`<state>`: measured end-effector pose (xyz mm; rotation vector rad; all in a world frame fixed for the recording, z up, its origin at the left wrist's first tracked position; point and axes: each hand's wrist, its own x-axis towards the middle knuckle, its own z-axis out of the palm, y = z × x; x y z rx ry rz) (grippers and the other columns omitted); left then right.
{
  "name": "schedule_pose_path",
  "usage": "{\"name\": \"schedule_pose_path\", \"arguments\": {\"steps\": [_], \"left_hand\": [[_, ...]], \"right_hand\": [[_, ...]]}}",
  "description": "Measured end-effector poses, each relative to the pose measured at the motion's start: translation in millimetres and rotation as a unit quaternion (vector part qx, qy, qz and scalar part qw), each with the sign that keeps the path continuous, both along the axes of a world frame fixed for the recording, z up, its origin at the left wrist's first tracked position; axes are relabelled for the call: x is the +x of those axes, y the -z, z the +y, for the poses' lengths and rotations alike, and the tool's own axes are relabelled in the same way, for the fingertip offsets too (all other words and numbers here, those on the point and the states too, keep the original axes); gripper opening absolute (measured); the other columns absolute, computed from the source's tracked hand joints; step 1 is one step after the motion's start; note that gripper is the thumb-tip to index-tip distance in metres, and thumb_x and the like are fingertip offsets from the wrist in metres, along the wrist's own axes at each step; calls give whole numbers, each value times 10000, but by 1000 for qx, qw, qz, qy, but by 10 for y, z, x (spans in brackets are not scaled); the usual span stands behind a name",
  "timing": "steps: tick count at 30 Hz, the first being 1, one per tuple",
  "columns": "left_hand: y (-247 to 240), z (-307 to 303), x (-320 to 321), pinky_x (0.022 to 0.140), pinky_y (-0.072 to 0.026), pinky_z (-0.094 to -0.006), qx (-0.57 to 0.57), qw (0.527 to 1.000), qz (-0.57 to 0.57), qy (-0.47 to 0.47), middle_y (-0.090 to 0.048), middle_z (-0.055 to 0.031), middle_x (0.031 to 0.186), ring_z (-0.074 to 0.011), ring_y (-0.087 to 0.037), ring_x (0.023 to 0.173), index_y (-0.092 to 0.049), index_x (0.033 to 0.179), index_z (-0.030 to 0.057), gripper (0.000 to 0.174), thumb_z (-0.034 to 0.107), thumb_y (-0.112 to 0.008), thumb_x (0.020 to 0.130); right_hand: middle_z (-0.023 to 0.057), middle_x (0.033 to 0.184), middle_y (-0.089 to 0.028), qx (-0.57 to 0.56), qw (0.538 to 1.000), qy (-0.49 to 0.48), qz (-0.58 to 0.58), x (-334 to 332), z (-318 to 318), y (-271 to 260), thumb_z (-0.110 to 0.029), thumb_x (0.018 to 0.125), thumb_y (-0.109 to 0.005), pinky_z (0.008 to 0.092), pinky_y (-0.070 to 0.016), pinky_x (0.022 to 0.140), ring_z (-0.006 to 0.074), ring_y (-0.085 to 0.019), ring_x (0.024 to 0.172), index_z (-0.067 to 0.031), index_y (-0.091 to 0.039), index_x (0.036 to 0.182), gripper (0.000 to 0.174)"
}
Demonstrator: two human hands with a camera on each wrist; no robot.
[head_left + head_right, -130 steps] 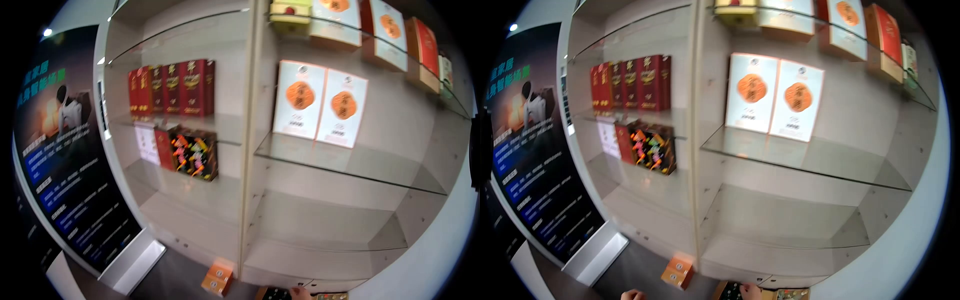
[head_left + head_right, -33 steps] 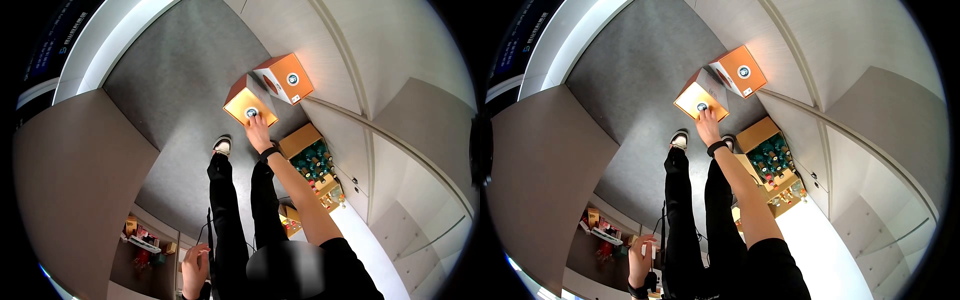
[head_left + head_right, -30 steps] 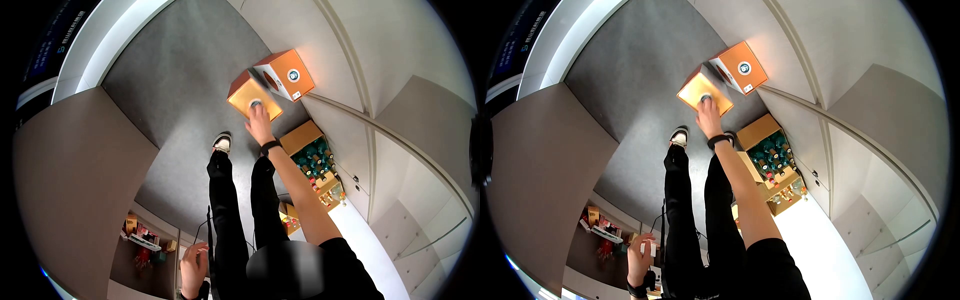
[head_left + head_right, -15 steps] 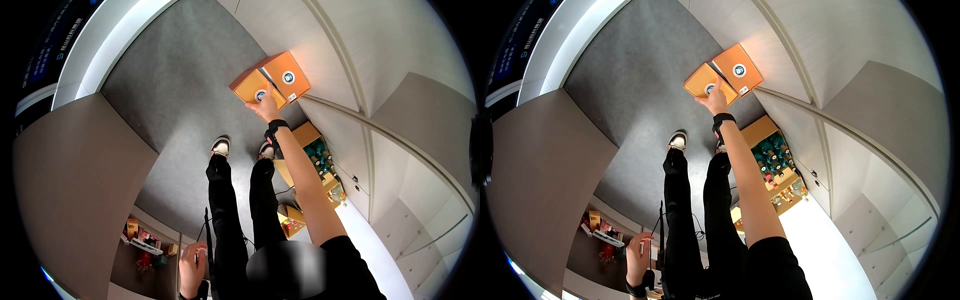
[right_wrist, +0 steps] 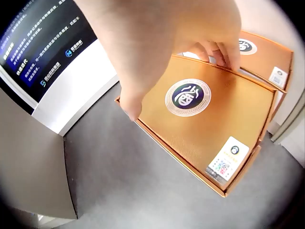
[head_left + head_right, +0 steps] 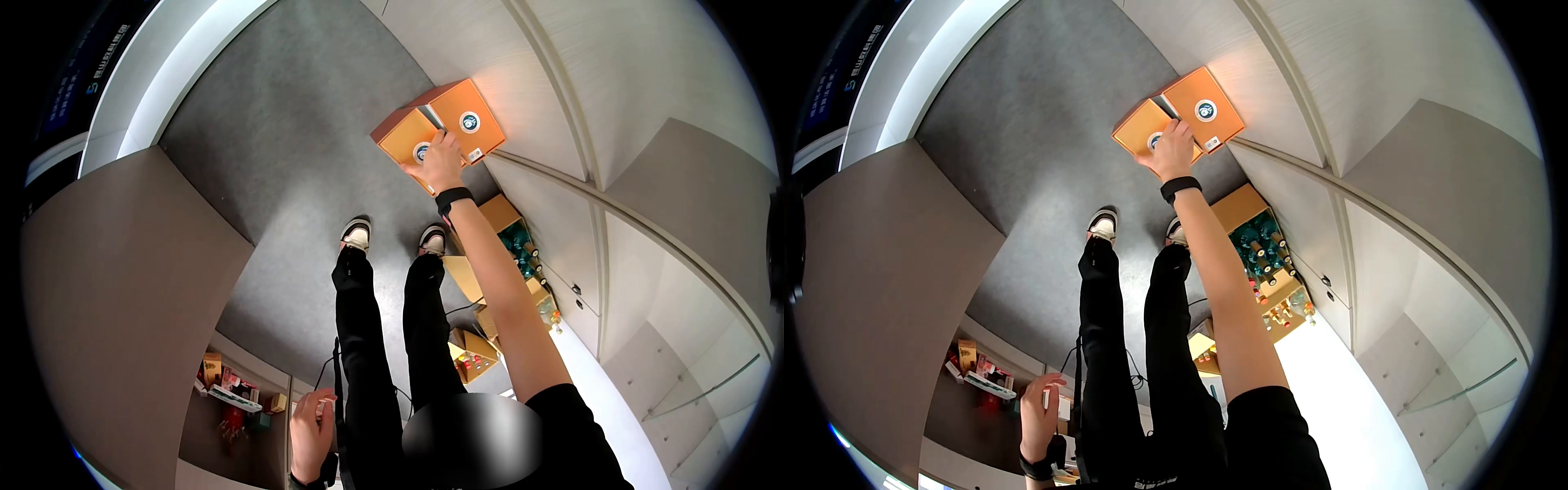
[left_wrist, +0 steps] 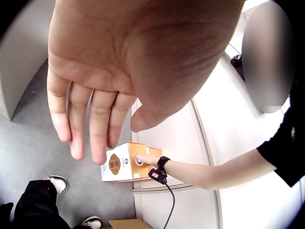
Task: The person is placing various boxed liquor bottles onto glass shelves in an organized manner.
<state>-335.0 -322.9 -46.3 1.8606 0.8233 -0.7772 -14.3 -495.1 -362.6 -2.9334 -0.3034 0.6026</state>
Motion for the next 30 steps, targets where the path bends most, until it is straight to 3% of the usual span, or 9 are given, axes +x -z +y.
{"name": "schedule_pose_path", "arguments": {"steps": [3, 4, 6, 9, 14, 21, 25, 27, 30], "left_hand": [[12, 8, 20, 589, -462, -306, 5, 999, -27, 15, -605, -109, 861, -236, -579, 711, -557, 990, 9, 165, 36, -484, 845], [-18, 0, 61, 586, -460, -302, -4, 1000, 0, 3, -605, -108, 862, -236, -579, 717, -557, 990, 10, 166, 35, -486, 842], [-22, -9, 95, 583, -459, -298, -12, 1000, 28, -6, -606, -108, 863, -235, -579, 723, -558, 990, 11, 167, 34, -488, 840], [6, 9, 29, 631, -459, -309, -6, 999, 37, -15, -610, -107, 852, -242, -577, 740, -558, 989, 10, 172, 27, -489, 832], [42, 23, -112, 699, -448, -332, 7, 1000, -3, -4, -617, -108, 848, -252, -580, 762, -561, 979, 5, 170, 36, -494, 826], [-68, -11, -232, 701, -456, -337, 27, 999, -24, -13, -614, -128, 830, -282, -584, 785, -562, 954, 0, 149, 41, -483, 835], [-259, -13, -320, 703, -457, -341, 38, 998, -56, -9, -611, -128, 831, -287, -586, 786, -561, 951, 3, 144, 27, -495, 826], [-261, -17, -300, 710, -461, -350, 50, 994, -97, 8, -608, -125, 851, -288, -586, 800, -553, 968, 8, 163, 15, -522, 808], [-281, -31, -89, 746, -464, -364, 50, 986, -149, 47, -585, -125, 967, -284, -575, 877, -496, 1073, 15, 344, 39, -609, 750]], "right_hand": [[223, 1128, -403, -65, 997, -35, -28, -122, 25, 56, -473, 417, -829, 421, -317, 958, 348, -413, 1072, 74, -262, 1273, 1163], [223, 1128, -403, -65, 997, -34, -28, -149, 12, 81, -473, 417, -829, 421, -317, 958, 348, -413, 1072, 74, -262, 1273, 1163], [261, 1177, -343, -114, 989, -80, -43, -176, -14, 123, -446, 425, -825, 479, -280, 957, 388, -370, 1079, 65, -127, 1335, 1256], [263, 1189, -328, -93, 992, -69, -48, -159, -32, 198, -416, 431, -823, 500, -272, 936, 389, -361, 1085, 44, -82, 1359, 1274], [256, 1188, -334, -48, 993, -71, -77, -173, -76, 173, -398, 422, -829, 488, -279, 906, 367, -362, 1079, 15, -77, 1373, 1281], [215, 1108, -386, -62, 997, -32, -32, -218, -11, 52, -407, 413, -831, 478, -288, 869, 346, -376, 1050, -27, -96, 1381, 1274], [209, 1089, -394, -51, 998, -27, -8, -227, -135, -535, -368, 416, -822, 474, -293, 848, 350, -382, 1044, -102, -122, 1381, 1222], [214, 1100, -387, 3, 997, -71, 11, -308, -312, -933, -335, 415, -808, 478, -295, 854, 362, -381, 1039, -133, -165, 1372, 1170], [222, 1118, -377, 53, 989, -139, -22, -508, -612, -1763, -310, 398, -784, 475, -285, 868, 382, -369, 1043, -132, -279, 1332, 1077]]}}
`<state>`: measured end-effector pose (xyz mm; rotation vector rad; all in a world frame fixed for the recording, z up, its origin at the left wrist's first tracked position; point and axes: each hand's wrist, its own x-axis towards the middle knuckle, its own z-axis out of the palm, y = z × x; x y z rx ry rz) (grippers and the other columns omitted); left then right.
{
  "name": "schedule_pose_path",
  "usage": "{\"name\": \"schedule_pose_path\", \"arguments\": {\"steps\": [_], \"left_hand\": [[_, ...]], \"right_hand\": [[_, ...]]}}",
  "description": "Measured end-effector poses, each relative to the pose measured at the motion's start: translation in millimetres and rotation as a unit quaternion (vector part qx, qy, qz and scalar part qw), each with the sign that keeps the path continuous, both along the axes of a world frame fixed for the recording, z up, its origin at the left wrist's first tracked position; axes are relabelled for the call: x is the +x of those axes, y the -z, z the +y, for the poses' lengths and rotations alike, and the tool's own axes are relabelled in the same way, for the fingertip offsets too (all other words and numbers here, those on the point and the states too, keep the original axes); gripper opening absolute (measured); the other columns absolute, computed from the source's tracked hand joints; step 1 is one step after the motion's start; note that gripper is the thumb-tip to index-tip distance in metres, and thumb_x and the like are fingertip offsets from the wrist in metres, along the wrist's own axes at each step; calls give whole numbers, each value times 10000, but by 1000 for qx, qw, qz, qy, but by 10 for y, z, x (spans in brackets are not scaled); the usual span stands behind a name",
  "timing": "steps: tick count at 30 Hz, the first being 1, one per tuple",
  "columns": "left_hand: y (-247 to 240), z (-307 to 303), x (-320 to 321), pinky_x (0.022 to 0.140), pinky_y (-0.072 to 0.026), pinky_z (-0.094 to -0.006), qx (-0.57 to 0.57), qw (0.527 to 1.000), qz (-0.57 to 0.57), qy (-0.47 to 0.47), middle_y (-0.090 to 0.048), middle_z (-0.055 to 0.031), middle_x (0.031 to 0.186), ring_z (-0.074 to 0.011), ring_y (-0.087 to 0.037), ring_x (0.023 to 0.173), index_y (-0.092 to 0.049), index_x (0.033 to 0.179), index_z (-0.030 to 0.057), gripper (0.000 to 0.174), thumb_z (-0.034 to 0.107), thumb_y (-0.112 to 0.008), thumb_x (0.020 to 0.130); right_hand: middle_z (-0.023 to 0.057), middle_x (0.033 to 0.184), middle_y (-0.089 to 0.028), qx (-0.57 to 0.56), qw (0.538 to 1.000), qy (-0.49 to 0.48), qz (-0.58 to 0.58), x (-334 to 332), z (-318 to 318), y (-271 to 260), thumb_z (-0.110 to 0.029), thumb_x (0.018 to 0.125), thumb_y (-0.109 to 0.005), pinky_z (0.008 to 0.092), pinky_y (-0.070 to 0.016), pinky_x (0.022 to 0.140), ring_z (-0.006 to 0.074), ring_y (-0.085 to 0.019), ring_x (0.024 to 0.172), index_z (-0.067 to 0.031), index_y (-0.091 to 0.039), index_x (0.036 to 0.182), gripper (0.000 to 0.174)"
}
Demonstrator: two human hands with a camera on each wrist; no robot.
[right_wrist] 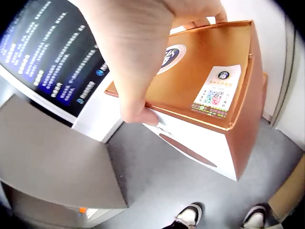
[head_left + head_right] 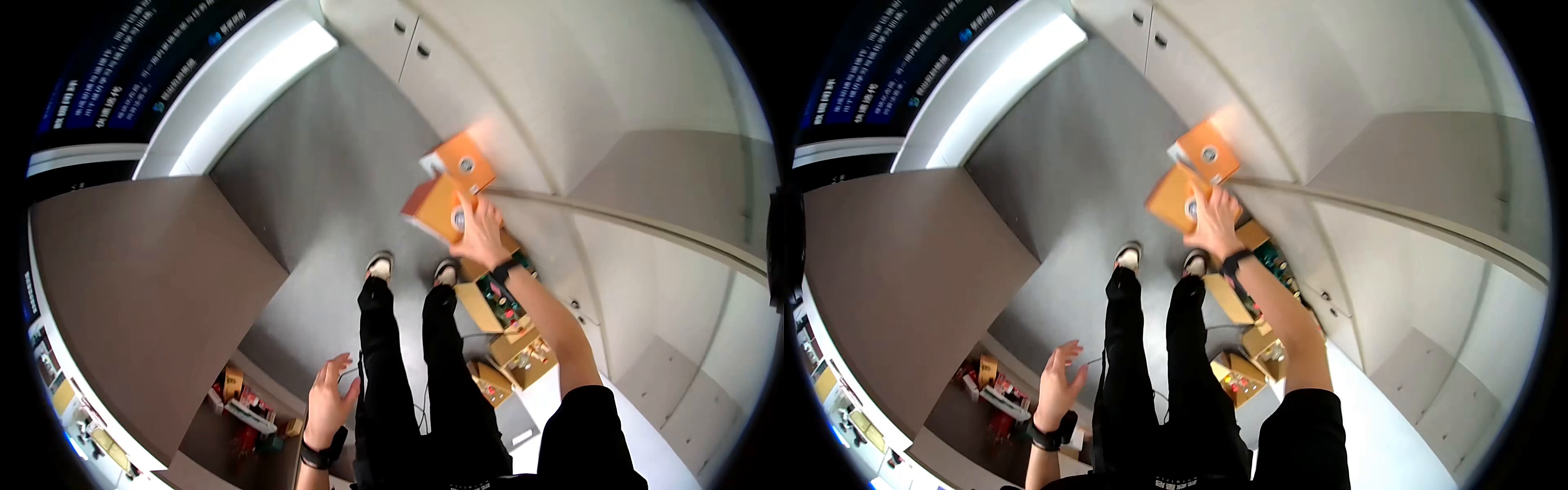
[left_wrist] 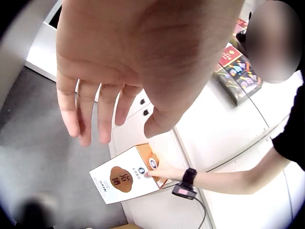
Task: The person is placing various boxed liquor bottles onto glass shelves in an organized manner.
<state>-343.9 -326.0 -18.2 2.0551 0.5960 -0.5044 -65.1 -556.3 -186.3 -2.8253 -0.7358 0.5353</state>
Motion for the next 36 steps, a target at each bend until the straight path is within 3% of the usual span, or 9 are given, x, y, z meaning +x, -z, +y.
{"name": "schedule_pose_path", "arguments": {"steps": [6, 10, 16, 20, 27, 29, 31, 32, 36], "left_hand": [[-400, -82, 765, 953, -352, -438, 14, 965, -184, 187, -358, -228, 1296, -393, -398, 1156, -119, 1375, -18, 1081, 284, -789, 583], [-1393, -447, 1248, 1033, -213, -518, -38, 884, -333, 326, -134, -246, 1419, -408, -152, 1315, -38, 1371, -58, 1197, 405, -793, 565], [-2521, -624, 1272, 1019, -299, -419, -205, 805, -376, 411, -144, -278, 1378, -409, -244, 1272, 89, 1379, 2, 1229, 367, -776, 586], [-2629, -790, 1359, 977, -360, -412, -370, 767, -273, 448, -164, -176, 1414, -319, -283, 1268, 101, 1400, 79, 1187, 249, -774, 615], [-2383, -923, 1444, 860, -448, -380, -351, 790, -216, 454, -320, -143, 1310, -243, -420, 1100, 85, 1411, 133, 1069, 250, -708, 704], [-2293, -910, 1412, 893, -428, -398, -373, 806, -161, 430, -314, -152, 1319, -260, -390, 1155, 48, 1413, 122, 994, 283, -672, 747], [-2194, -897, 1409, 948, -377, -423, -366, 823, -167, 402, -290, -159, 1345, -275, -345, 1211, 29, 1410, 99, 945, 301, -645, 778], [-2158, -932, 1416, 1035, -250, -396, -380, 831, -153, 376, -277, -162, 1357, -257, -261, 1267, -62, 1372, -8, 907, 357, -642, 779], [-2095, -890, 1431, 1029, -267, -367, -351, 858, -111, 357, -304, -148, 1343, -240, -285, 1249, -118, 1353, -20, 719, 232, -560, 844]], "right_hand": [[220, 1154, -347, 79, 984, -157, 17, -370, -397, -2544, -339, 417, -775, 458, -264, 877, 373, -358, 1022, -126, -377, 1290, 983], [194, 1151, -354, 71, 974, -217, 0, -786, -553, -4543, -296, 448, -757, 450, -288, 852, 360, -361, 1011, -135, -372, 1285, 935], [193, 1195, -362, 25, 988, -147, 43, -1225, -738, -6084, -383, 552, -766, 413, -316, 914, 352, -381, 1067, -100, -291, 1318, 945], [211, 1291, -340, 196, 950, -129, 208, -1063, -1057, -6111, -318, 592, -776, 341, -312, 993, 279, -342, 1213, 34, -168, 1353, 1036], [194, 1369, -307, 311, 866, 97, 380, -781, -1990, -5211, -494, 786, -602, 406, -286, 1022, 285, -321, 1262, -61, -89, 1403, 911], [140, 1391, -301, 592, 590, 154, 527, -887, -2382, -4463, -560, 832, -481, 463, -279, 1019, 274, -307, 1277, -91, -115, 1409, 829], [112, 1415, -267, 643, 485, 107, 582, -1335, -2307, -4010, -620, 813, -439, 520, -264, 1011, 276, -276, 1295, -95, -129, 1410, 853], [108, 1420, -253, 635, 550, 125, 527, -1475, -2247, -3870, -582, 819, -475, 499, -262, 1020, 267, -269, 1296, -96, -134, 1409, 837], [123, 1394, -279, 527, 764, 126, 351, -1855, -1705, -3850, -344, 832, -598, 366, -270, 1035, 234, -295, 1261, -51, -143, 1390, 777]]}}
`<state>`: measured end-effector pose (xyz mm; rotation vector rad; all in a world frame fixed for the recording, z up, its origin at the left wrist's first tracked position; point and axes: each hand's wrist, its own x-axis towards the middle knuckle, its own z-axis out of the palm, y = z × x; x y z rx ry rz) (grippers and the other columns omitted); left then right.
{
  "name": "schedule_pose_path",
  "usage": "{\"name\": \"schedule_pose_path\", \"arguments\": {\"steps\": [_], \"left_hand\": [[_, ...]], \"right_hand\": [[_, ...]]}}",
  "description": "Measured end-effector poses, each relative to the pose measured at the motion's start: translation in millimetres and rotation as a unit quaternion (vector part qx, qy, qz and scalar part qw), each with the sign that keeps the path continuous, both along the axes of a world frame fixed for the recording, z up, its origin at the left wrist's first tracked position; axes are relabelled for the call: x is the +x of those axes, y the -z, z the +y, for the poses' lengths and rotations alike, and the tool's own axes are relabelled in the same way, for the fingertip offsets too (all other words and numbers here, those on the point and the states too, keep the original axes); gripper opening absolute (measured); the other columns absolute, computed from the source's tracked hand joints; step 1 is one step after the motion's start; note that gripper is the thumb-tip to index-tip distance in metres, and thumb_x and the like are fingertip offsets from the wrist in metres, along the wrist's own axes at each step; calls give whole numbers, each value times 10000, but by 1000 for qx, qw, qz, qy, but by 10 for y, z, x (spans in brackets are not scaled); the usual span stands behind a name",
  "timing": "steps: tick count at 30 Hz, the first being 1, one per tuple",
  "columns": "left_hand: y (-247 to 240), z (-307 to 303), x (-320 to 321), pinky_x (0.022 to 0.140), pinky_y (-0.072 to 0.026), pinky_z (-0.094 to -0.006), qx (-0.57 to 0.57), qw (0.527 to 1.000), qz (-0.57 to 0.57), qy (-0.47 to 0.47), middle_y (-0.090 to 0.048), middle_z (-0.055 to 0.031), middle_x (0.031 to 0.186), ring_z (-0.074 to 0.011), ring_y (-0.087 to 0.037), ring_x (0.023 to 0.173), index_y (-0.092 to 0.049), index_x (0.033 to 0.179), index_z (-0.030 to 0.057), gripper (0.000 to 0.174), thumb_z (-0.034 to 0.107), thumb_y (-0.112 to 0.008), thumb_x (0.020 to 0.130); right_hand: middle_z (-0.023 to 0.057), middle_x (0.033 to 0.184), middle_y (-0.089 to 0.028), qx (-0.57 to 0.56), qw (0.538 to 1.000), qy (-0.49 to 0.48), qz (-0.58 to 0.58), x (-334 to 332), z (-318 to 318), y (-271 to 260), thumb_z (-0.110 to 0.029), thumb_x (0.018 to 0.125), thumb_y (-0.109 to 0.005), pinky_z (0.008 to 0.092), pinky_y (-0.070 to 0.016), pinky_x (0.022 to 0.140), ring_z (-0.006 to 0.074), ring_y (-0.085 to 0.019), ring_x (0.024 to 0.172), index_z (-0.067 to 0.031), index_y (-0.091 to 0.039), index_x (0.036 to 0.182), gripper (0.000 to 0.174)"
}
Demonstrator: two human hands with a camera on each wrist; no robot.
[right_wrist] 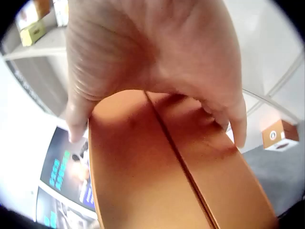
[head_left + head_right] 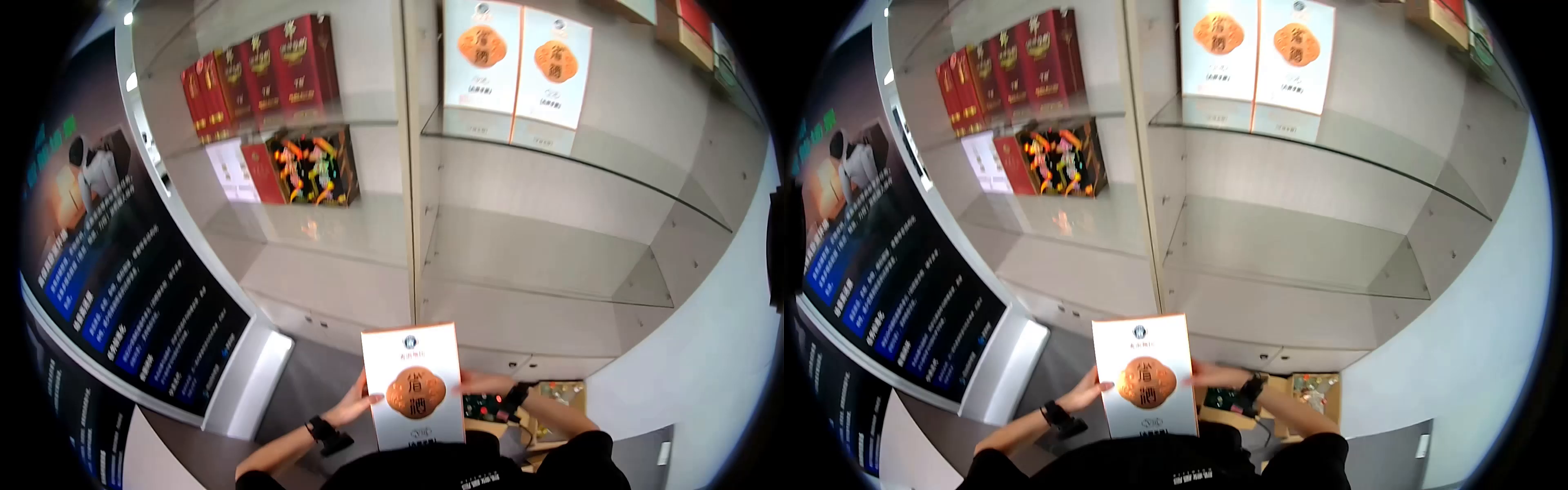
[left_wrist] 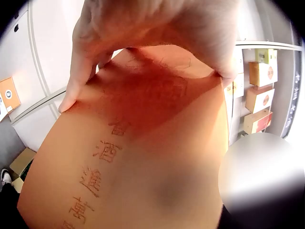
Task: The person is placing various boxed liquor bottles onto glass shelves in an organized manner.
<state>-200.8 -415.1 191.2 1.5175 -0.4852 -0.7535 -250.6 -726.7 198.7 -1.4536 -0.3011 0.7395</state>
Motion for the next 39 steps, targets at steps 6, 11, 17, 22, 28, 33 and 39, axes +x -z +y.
{"name": "schedule_pose_path", "arguments": {"steps": [6, 11, 17, 22, 28, 33, 39], "left_hand": [[124, -101, 219, 779, -464, -318, 119, 991, 17, 52, -375, -115, 1282, -200, -447, 1085, -7, 1405, 121, 817, 355, -562, 852], [-267, -513, 442, 885, -405, -344, 106, 978, -86, 157, -273, -128, 1351, -204, -327, 1211, 38, 1394, 88, 855, 254, -594, 842], [-1275, -1184, 544, 809, -464, -293, 23, 944, -256, 209, -323, -118, 1302, -187, -409, 1149, 55, 1385, 84, 1053, 187, -745, 708], [-2666, -1869, 615, 922, -387, -325, -75, 872, -420, 237, -334, -113, 1306, -202, -374, 1184, -110, 1369, 34, 1023, 213, -787, 623], [-4215, -2612, 696, 932, -382, -326, -146, 803, -513, 268, -375, -109, 1279, -194, -387, 1170, -181, 1350, 15, 960, 270, -776, 641], [-4846, -3261, 1076, 1026, -274, -351, -148, 762, -594, 210, -318, -169, 1340, -254, -319, 1243, -99, 1373, 4, 1006, 308, -750, 669], [-4819, -3889, 1503, 841, -456, -331, -188, 786, -551, 206, -375, -145, 1282, -218, -450, 1104, -91, 1380, 40, 997, 322, -737, 675]], "right_hand": [[157, 1411, -230, 10, 990, 126, -57, -166, 16, 253, -321, 791, -662, 355, -238, 1051, 249, -231, 1292, -20, -104, 1391, 873], [117, 1411, -235, 16, 963, 248, -105, -319, -127, 160, -234, 813, -649, 348, -242, 1043, 209, -238, 1284, -36, -116, 1395, 813], [105, 1330, -361, -22, 919, 307, -246, -544, -679, -1068, -239, 693, -767, 355, -324, 999, 181, -347, 1218, -53, -123, 1388, 965], [119, 1355, -336, -61, 827, 370, -420, -807, -1139, -2400, -219, 666, -786, 355, -294, 1022, 193, -305, 1258, -23, -123, 1386, 998], [141, 1299, -407, -172, 696, 388, -579, -899, -1661, -3828, -348, 679, -754, 344, -319, 993, 221, -388, 1201, 23, -247, 1339, 911], [187, 1296, -406, -184, 654, 405, -611, -665, -2192, -4502, -343, 675, -740, 343, -314, 999, 245, -383, 1214, 30, -254, 1338, 902], [214, 1335, -352, -204, 656, 405, -604, -216, -2757, -4610, -387, 663, -729, 355, -263, 1032, 277, -333, 1253, 9, -216, 1363, 954]]}}
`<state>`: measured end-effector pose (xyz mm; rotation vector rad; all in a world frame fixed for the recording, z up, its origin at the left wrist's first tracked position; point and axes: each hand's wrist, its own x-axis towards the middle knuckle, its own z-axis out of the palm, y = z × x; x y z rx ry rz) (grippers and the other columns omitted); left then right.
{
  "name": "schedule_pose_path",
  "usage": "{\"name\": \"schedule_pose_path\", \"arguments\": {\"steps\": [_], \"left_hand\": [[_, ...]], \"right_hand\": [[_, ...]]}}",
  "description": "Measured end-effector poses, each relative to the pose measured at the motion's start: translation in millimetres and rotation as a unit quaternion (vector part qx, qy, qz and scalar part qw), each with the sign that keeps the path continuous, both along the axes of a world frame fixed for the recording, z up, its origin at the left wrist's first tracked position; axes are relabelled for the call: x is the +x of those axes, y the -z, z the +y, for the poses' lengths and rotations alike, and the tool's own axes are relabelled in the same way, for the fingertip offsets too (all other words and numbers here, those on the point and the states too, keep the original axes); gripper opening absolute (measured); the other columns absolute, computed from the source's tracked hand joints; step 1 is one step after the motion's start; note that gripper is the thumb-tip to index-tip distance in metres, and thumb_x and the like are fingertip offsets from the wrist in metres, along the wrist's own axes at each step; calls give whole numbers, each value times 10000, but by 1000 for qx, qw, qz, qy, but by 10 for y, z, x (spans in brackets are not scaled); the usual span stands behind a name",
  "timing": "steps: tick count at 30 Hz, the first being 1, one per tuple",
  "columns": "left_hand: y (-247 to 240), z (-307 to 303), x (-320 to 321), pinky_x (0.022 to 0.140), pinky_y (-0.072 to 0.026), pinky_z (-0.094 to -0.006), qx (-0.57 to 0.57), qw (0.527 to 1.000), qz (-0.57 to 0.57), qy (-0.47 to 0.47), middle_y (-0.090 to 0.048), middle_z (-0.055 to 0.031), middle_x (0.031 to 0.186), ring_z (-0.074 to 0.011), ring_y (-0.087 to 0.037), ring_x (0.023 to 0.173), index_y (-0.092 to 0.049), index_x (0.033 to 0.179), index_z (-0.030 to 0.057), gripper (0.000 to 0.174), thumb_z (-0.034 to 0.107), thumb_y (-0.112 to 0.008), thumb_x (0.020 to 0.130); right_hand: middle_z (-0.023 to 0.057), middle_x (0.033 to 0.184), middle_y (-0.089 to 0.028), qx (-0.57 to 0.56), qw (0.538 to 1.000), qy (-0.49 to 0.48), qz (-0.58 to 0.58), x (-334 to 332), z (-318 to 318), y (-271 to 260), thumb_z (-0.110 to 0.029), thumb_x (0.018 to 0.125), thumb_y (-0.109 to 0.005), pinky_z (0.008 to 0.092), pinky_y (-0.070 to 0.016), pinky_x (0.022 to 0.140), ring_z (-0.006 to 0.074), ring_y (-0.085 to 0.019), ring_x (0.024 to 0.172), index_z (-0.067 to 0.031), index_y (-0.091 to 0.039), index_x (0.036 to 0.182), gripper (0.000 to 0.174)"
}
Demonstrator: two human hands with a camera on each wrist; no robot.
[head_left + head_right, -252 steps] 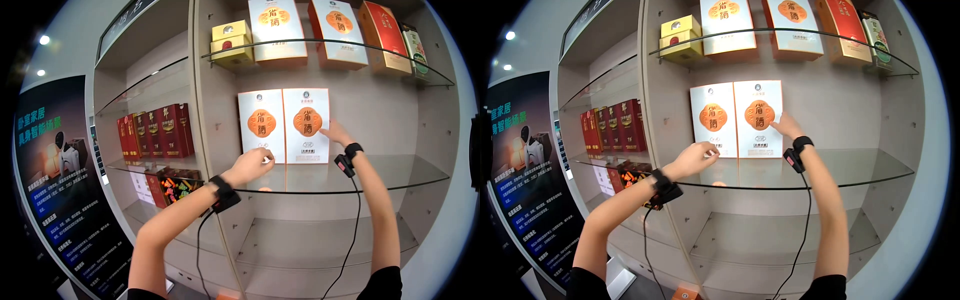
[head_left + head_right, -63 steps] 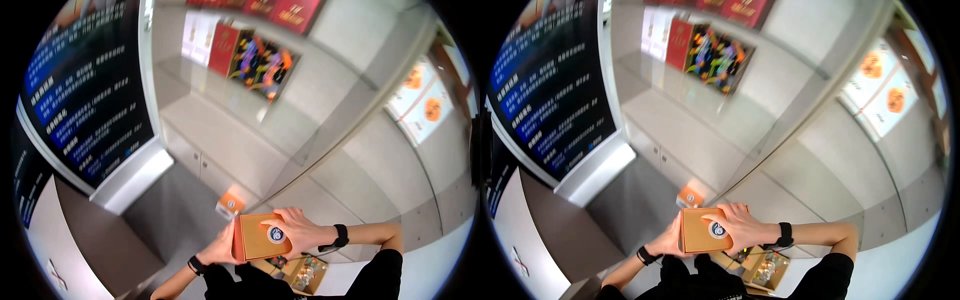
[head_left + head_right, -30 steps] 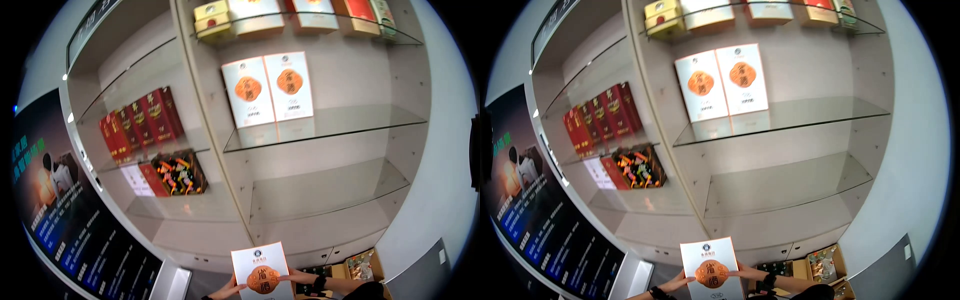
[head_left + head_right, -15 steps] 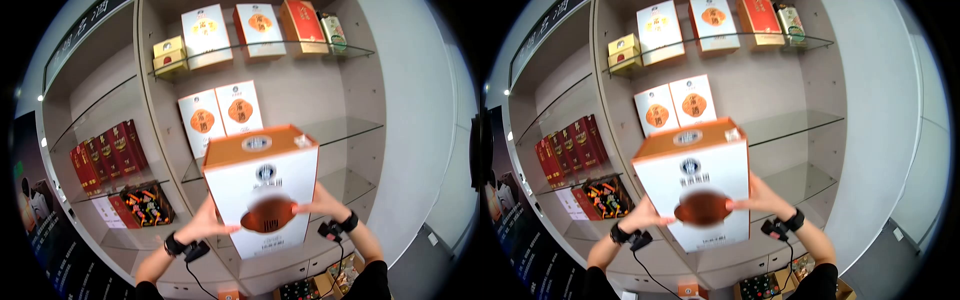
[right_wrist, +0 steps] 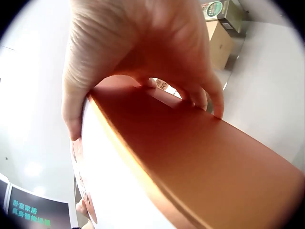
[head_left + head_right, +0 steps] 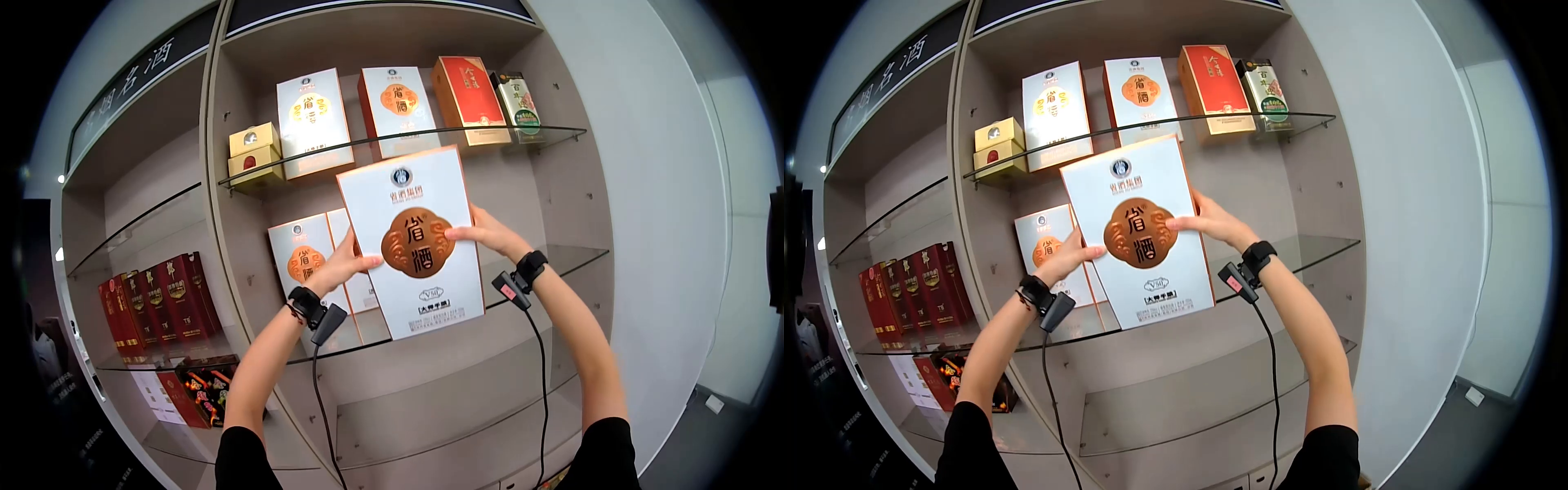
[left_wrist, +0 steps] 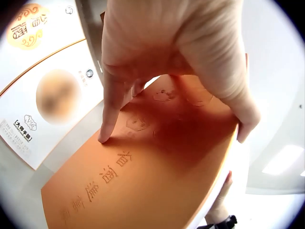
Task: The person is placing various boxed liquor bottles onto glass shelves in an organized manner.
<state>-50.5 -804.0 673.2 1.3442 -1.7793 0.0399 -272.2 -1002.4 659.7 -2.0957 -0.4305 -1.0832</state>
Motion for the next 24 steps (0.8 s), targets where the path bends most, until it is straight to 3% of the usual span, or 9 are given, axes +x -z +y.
{"name": "schedule_pose_path", "arguments": {"steps": [2, 6, 7, 15, 18, 20, 21, 22, 24], "left_hand": [[81, -164, 130, 722, -496, -300, 36, 999, 31, -14, -415, -132, 1237, -188, -496, 1015, -81, 1383, 49, 978, 330, -719, 696], [218, -355, 229, 671, -513, -296, 61, 995, 67, -50, -474, -139, 1171, -201, -526, 989, -52, 1395, 125, 930, 329, -679, 739], [240, -415, 283, 655, -521, -296, 60, 995, 65, -49, -487, -147, 1162, -215, -531, 1005, -40, 1397, 151, 924, 350, -666, 746], [368, -614, 289, 661, -527, -315, 83, 987, 112, -82, -401, -147, 1287, -235, -506, 1075, -79, 1397, 115, 867, 423, -615, 790], [428, -669, 165, 649, -525, -327, 32, 987, 111, -111, -497, -171, 1197, -241, -568, 991, -240, 1350, 51, 731, 409, -593, 819], [447, -750, 178, 618, -511, -338, -41, 976, -26, -213, -610, -201, 970, -259, -626, 833, -465, 1150, -40, 537, 384, -577, 840], [477, -825, 185, 594, -491, -348, -93, 962, -55, -249, -625, -203, 745, -287, -627, 666, -548, 904, -85, 451, 360, -581, 841], [490, -897, 244, 576, -483, -368, -132, 950, -86, -268, -612, -217, 690, -298, -614, 606, -555, 821, -89, 458, 367, -595, 827], [450, -994, 301, 560, -480, -380, -99, 946, -90, -294, -600, -217, 641, -314, -602, 570, -574, 736, -88, 478, 383, -604, 814]], "right_hand": [[212, 1352, -332, 22, 999, 10, 35, 146, -188, 80, -397, 662, -726, 361, -246, 1041, 282, -311, 1267, 8, -202, 1369, 969], [199, 1339, -359, 72, 995, 21, 67, 385, -466, 267, -406, 685, -706, 366, -243, 1042, 279, -316, 1266, -8, -224, 1368, 926], [189, 1319, -385, 56, 997, 11, 54, 442, -557, 288, -414, 700, -696, 365, -288, 1015, 270, -352, 1239, -16, -238, 1366, 900], [173, 1198, -485, 114, 985, 55, 118, 651, -806, 391, -523, 752, -616, 351, -461, 823, 225, -523, 1050, -25, -264, 1348, 853], [177, 1166, -509, 91, 978, 116, 147, 552, -716, 346, -527, 760, -603, 352, -471, 810, 231, -558, 994, -6, -279, 1330, 837], [205, 1133, -525, 67, 976, 140, 150, 586, -701, 334, -480, 779, -602, 368, -474, 811, 285, -575, 980, 10, -281, 1318, 797], [209, 1132, -525, -6, 978, 196, 74, 701, -788, 365, -409, 802, -601, 368, -471, 817, 300, -575, 970, 8, -249, 1327, 758], [214, 1132, -525, -78, 965, 249, -5, 784, -880, 385, -338, 825, -600, 367, -468, 824, 314, -575, 959, 6, -217, 1337, 726], [260, 1133, -503, -46, 956, 290, 11, 773, -716, 354, -285, 810, -619, 396, -463, 822, 373, -555, 978, 17, -142, 1347, 779]]}}
